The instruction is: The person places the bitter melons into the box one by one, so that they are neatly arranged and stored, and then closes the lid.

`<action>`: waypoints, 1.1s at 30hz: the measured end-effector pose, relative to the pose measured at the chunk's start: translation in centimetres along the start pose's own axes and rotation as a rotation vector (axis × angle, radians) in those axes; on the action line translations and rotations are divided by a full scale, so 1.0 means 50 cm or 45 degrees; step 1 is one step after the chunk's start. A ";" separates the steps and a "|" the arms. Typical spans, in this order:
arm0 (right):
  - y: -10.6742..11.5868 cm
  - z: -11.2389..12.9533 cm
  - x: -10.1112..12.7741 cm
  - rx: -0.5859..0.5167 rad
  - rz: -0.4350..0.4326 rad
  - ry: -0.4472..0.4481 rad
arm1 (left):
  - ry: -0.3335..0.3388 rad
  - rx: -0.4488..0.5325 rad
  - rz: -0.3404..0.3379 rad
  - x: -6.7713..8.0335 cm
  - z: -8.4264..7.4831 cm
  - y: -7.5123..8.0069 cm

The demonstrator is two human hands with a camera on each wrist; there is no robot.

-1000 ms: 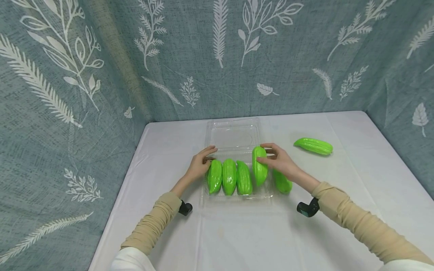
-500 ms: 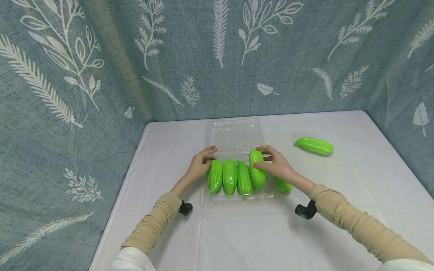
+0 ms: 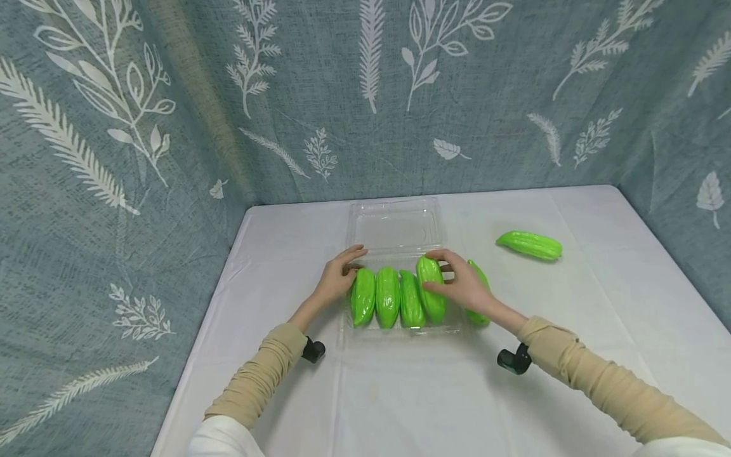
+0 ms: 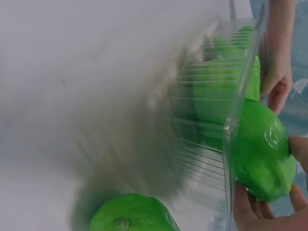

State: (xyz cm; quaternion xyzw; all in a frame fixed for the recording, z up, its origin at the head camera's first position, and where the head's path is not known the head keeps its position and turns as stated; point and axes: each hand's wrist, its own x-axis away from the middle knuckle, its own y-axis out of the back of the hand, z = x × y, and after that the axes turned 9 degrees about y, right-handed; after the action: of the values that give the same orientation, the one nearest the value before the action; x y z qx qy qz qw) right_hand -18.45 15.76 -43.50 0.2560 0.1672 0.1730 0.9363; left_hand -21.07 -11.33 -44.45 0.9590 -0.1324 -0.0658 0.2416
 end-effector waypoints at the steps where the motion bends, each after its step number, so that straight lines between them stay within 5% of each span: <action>1: -0.001 0.000 0.001 -0.005 0.000 0.023 | 0.001 -0.002 -0.001 0.000 0.000 0.000; 16: -0.012 -0.002 0.017 0.115 0.013 0.168 | 0.011 -0.008 0.001 0.001 -0.002 -0.003; 27: -0.011 -0.018 0.021 0.245 -0.023 0.199 | 0.012 -0.035 -0.025 -0.026 0.066 -0.015; 33: -0.009 -0.024 0.023 0.226 -0.045 0.226 | 0.015 -0.070 -0.041 -0.028 0.072 -0.015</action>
State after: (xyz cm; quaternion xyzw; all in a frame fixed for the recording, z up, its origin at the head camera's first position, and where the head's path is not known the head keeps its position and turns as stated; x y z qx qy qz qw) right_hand -17.81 16.36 -45.00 0.3184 0.2687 0.1629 0.8943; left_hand -22.92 -11.88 -47.87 0.9544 -0.1137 -0.0676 0.2675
